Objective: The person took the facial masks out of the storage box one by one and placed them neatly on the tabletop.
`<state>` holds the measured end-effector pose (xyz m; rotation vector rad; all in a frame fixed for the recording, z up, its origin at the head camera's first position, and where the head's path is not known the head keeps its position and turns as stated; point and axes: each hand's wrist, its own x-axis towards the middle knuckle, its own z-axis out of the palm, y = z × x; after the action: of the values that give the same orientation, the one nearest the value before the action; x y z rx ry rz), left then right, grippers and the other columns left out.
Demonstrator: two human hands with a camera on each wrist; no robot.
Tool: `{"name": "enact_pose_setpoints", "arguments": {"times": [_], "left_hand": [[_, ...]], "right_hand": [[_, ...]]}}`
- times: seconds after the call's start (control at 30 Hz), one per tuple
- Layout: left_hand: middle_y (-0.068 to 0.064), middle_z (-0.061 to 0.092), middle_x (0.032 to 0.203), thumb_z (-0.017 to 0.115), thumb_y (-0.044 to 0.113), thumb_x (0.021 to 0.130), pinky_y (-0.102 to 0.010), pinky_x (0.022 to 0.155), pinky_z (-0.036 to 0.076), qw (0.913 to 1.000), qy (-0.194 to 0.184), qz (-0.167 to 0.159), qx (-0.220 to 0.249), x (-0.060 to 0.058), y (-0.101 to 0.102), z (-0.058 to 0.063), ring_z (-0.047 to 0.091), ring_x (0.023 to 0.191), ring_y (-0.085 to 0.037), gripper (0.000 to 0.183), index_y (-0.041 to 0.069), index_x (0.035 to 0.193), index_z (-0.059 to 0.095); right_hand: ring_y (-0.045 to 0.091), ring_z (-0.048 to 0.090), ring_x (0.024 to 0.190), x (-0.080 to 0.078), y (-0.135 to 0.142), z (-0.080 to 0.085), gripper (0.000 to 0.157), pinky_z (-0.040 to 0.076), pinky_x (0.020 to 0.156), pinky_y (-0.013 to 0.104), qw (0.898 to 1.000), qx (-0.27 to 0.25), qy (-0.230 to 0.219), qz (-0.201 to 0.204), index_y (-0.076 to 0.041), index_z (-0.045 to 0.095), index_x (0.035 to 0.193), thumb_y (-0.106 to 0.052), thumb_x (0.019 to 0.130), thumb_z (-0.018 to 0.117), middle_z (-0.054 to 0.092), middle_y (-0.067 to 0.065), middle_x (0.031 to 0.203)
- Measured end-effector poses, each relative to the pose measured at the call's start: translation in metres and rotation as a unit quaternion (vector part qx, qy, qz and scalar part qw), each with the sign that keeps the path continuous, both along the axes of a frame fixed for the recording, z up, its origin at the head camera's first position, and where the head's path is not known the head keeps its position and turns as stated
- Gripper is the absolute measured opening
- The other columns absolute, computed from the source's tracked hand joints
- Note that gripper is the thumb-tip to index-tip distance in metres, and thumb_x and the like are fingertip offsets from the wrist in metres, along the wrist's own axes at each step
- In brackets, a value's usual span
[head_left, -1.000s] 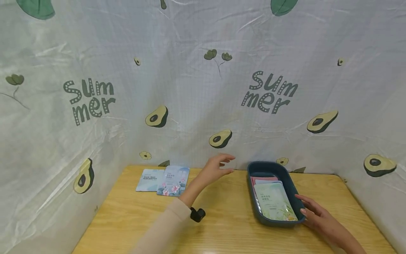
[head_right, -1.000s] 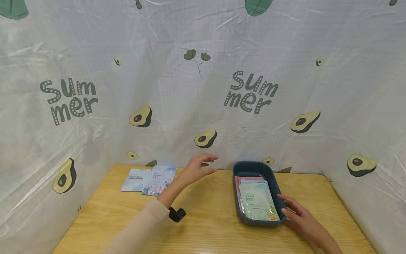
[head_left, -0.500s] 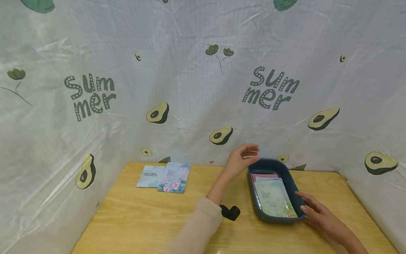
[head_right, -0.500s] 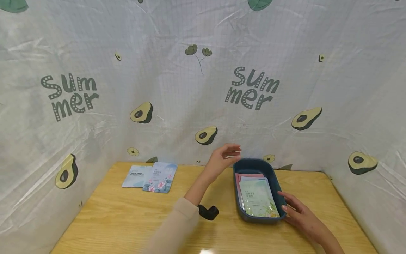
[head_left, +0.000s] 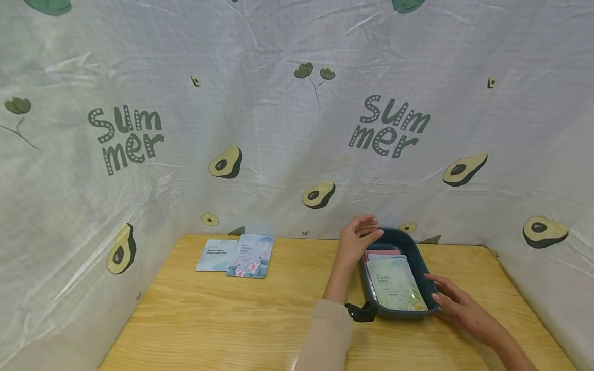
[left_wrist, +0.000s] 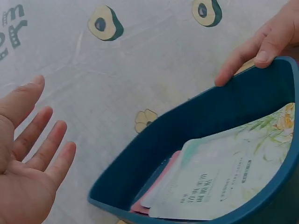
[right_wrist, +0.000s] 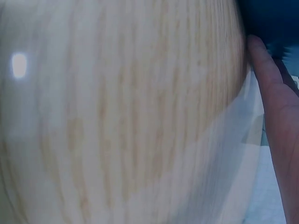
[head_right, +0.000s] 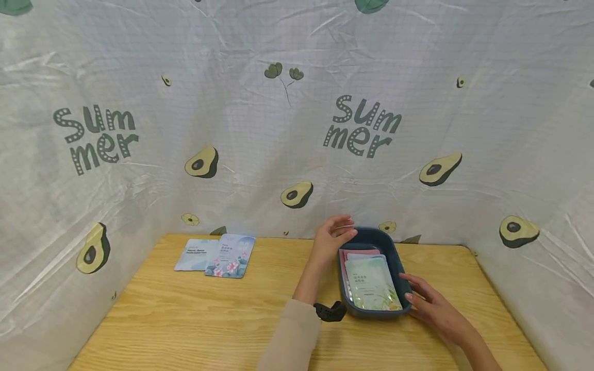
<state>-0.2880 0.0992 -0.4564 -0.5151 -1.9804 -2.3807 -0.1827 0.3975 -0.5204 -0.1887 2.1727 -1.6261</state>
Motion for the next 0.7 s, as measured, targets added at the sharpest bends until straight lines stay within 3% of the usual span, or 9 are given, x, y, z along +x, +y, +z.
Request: {"name": "enact_pose_setpoints", "arguments": {"times": [0.03,0.1,0.17,0.3,0.4,0.6,0.7], "left_hand": [[-0.008,0.068,0.127,0.076,0.012,0.092,-0.026,0.091,0.054,0.9999,0.001,-0.004,-0.012,-0.001,0.002,-0.002,0.065,0.117,-0.024,0.042,0.013,0.133,0.065],[-0.008,0.069,0.126,0.077,0.012,0.092,-0.024,0.090,0.054,0.9991,0.006,-0.010,-0.041,-0.003,0.007,-0.006,0.065,0.117,-0.026,0.042,0.015,0.132,0.066],[-0.009,0.069,0.125,0.078,0.011,0.091,-0.022,0.089,0.053,0.9973,0.013,-0.020,-0.069,-0.006,0.012,-0.012,0.065,0.117,-0.028,0.042,0.014,0.131,0.067],[-0.004,0.070,0.124,0.080,0.012,0.088,-0.021,0.089,0.053,0.9896,0.021,-0.044,-0.135,-0.010,0.023,-0.020,0.065,0.117,-0.032,0.045,0.010,0.132,0.068],[-0.001,0.069,0.125,0.082,0.016,0.087,-0.022,0.087,0.053,0.9810,0.004,-0.061,-0.184,-0.011,0.031,-0.019,0.065,0.117,-0.032,0.049,0.014,0.133,0.067],[-0.003,0.068,0.129,0.085,0.019,0.085,-0.024,0.085,0.054,0.9660,-0.019,-0.108,-0.234,-0.019,0.038,-0.018,0.067,0.110,-0.021,0.054,0.017,0.135,0.066],[-0.004,0.066,0.131,0.085,0.019,0.084,-0.026,0.092,0.051,0.9507,-0.004,-0.136,-0.279,-0.022,0.038,-0.021,0.067,0.112,-0.018,0.057,0.016,0.137,0.064]], "right_hand": [[0.023,0.018,0.151,0.000,0.000,0.001,0.060,0.044,0.107,0.051,1.000,0.000,-0.004,-0.004,-0.014,0.014,0.163,-0.025,0.112,0.042,-0.008,0.027,0.166],[0.046,0.005,0.151,0.000,-0.001,0.003,0.060,0.043,0.108,0.056,1.000,-0.003,-0.004,-0.004,-0.011,0.013,0.163,-0.024,0.112,0.042,-0.009,0.029,0.166],[0.054,-0.004,0.148,0.000,-0.001,0.004,0.061,0.042,0.107,0.059,1.000,-0.008,-0.003,-0.001,-0.009,0.012,0.163,-0.023,0.111,0.042,-0.010,0.031,0.165],[0.055,-0.005,0.148,0.001,0.001,0.002,0.060,0.044,0.106,0.057,1.000,-0.006,-0.006,-0.005,-0.009,0.013,0.162,-0.022,0.111,0.042,-0.010,0.030,0.165],[0.056,-0.006,0.147,0.001,0.002,0.002,0.060,0.042,0.107,0.060,1.000,0.001,-0.006,-0.006,-0.010,0.012,0.162,-0.022,0.111,0.042,-0.011,0.030,0.165],[0.056,-0.004,0.148,-0.003,0.000,0.004,0.060,0.043,0.106,0.058,1.000,0.004,0.000,0.004,-0.010,0.012,0.162,-0.022,0.112,0.042,-0.009,0.031,0.164],[0.055,0.000,0.147,0.001,-0.001,0.001,0.060,0.047,0.105,0.052,1.000,0.005,0.002,-0.001,-0.010,0.014,0.162,-0.023,0.111,0.043,-0.006,0.031,0.165]]}}
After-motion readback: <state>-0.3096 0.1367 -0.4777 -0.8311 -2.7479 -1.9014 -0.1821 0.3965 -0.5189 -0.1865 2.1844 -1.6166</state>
